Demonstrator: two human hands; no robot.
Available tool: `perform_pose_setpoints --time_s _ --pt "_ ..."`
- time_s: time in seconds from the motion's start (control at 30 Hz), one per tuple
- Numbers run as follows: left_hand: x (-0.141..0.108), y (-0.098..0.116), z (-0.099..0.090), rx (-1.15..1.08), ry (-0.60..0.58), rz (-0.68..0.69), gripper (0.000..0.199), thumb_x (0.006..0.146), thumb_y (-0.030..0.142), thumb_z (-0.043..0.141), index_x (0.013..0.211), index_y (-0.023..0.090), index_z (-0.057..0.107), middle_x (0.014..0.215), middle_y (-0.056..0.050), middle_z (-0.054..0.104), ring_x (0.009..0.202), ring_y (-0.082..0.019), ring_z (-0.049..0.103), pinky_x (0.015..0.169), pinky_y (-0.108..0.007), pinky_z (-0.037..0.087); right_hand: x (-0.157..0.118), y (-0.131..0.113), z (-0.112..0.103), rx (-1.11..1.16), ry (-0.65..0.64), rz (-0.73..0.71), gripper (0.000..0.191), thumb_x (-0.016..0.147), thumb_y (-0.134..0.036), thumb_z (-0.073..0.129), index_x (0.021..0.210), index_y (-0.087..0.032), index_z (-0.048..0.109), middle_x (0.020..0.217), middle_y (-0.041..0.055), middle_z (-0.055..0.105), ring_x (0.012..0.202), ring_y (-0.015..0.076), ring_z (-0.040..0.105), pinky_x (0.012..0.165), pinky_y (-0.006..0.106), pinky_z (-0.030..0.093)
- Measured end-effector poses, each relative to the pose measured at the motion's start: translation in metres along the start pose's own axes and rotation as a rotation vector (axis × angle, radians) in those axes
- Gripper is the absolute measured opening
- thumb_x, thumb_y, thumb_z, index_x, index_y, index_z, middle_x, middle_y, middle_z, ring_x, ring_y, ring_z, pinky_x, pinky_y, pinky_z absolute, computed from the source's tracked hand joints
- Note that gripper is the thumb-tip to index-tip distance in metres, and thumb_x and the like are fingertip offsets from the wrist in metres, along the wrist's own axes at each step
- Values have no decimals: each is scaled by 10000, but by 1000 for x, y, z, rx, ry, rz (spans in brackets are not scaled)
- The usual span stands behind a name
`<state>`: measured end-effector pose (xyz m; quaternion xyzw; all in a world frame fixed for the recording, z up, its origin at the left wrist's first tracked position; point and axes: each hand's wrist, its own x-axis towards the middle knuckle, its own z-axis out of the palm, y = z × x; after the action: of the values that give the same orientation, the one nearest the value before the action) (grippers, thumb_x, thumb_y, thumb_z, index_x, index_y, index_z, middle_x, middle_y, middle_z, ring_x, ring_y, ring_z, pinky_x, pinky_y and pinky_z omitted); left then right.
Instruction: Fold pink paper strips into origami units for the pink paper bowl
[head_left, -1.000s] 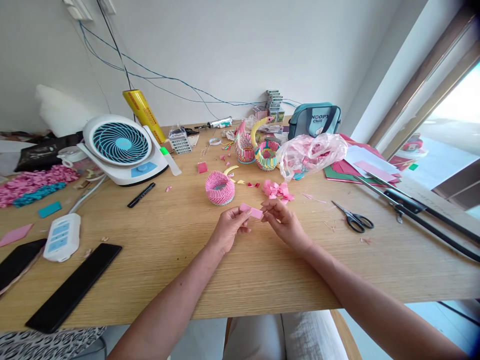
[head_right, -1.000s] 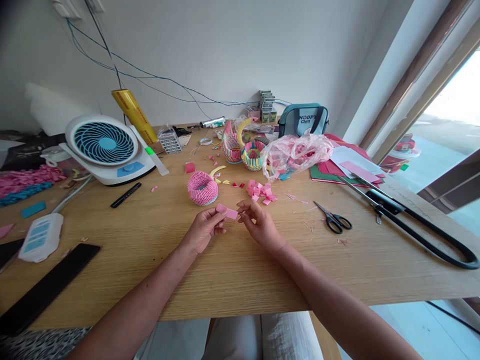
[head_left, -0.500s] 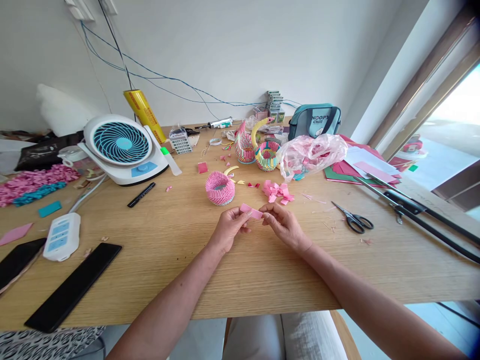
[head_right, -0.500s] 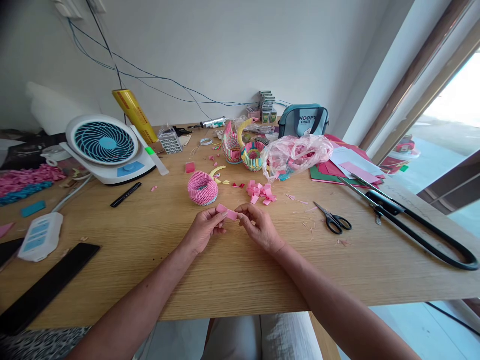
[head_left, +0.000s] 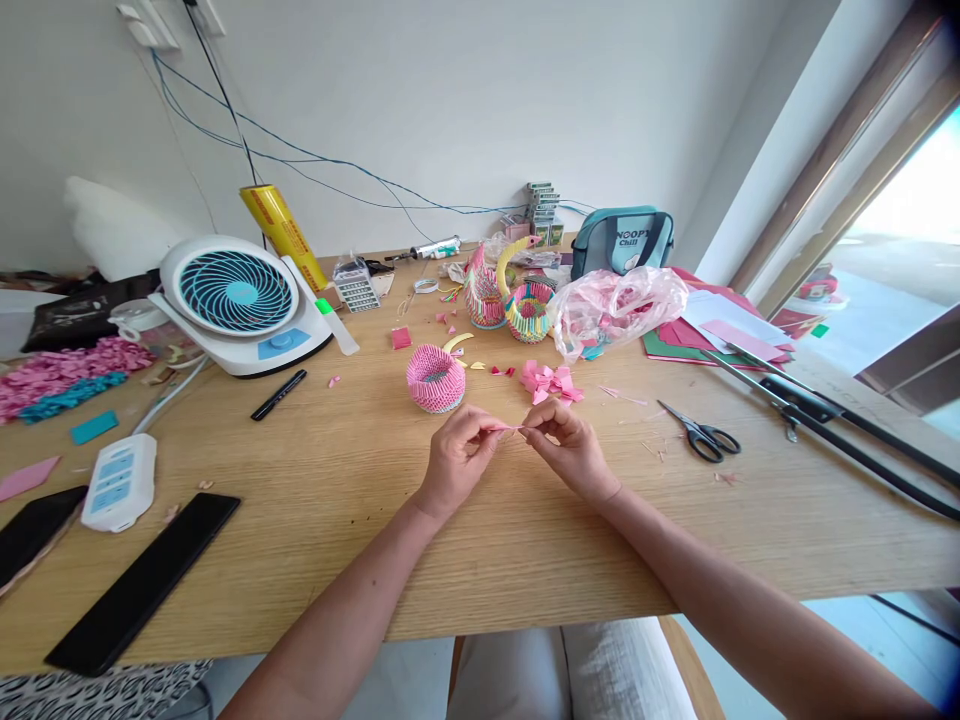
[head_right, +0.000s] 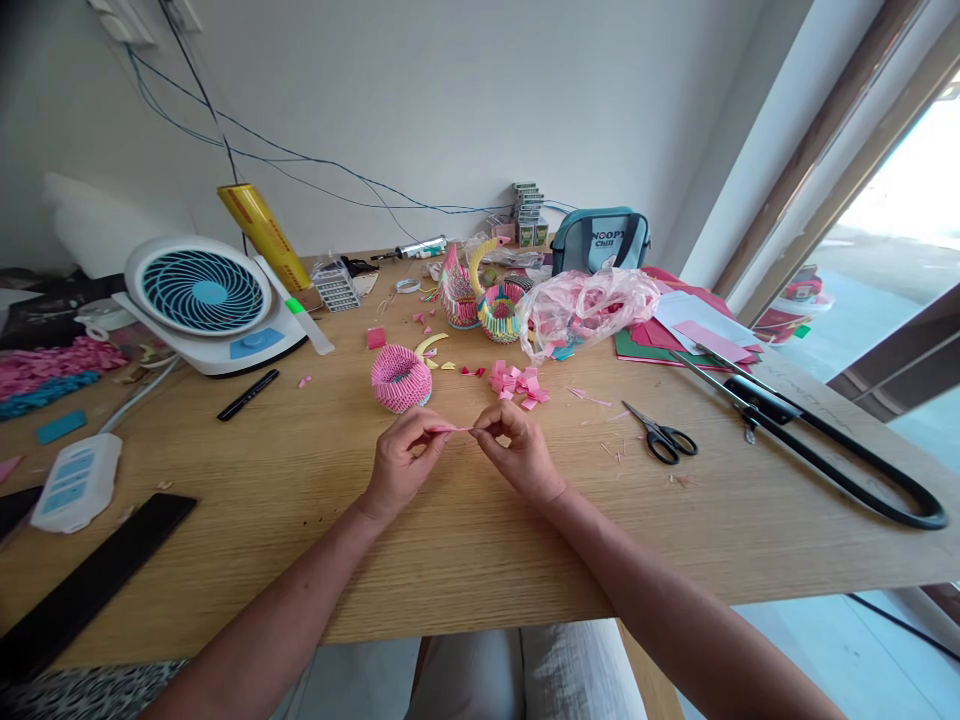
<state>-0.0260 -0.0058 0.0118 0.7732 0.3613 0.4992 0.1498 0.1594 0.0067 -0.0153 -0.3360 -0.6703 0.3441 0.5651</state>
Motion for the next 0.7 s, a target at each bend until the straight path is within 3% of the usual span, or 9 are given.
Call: perform_pose_setpoints --time_s 0.1,0.17,0.4,0.5,0.57,0.7 --pt "0 6 -9 240 -37 311 148 887 133 554 964 199 662 873 -45 609 784 -124 599 702 -231 494 0 1 0 109 -3 26 64 853 -225 640 880 -221 582 825 9 568 719 134 563 678 283 475" --pt "0 8 -14 329 -47 427 190 882 115 555 1010 214 654 906 -48 617 786 -124 608 696 -225 493 0 2 1 169 -7 40 91 858 -221 639 922 -233 576 848 6 578 717 130 577 687 286 484" --pt "-1 6 -18 441 -49 528 251 892 92 520 1074 226 629 883 -41 630 779 -133 602 678 -231 481 -1 -2 -1 141 -23 1 130 867 -218 630 984 -247 581 898 13 605 741 134 600 716 297 507" --pt "0 7 -15 414 -58 499 228 888 103 537 1045 230 643 888 -41 635 768 -128 593 669 -230 477 -1 -4 -4 57 -38 -40 77 882 -232 609 959 -235 609 889 25 599 789 149 600 748 308 511" --pt "0 9 -12 321 -51 408 182 882 122 558 999 219 659 877 -42 631 767 -126 591 684 -236 483 0 -5 -5 6 -50 -69 45 887 -247 605 924 -227 621 897 38 607 838 164 597 770 317 509" --pt "2 12 -1 -74 -29 -40 97 878 232 587 876 187 673 816 -37 610 751 -127 584 653 -227 502 0 -8 -5 -18 -104 -24 111 886 -321 615 865 -212 615 869 48 613 824 174 599 751 320 515"
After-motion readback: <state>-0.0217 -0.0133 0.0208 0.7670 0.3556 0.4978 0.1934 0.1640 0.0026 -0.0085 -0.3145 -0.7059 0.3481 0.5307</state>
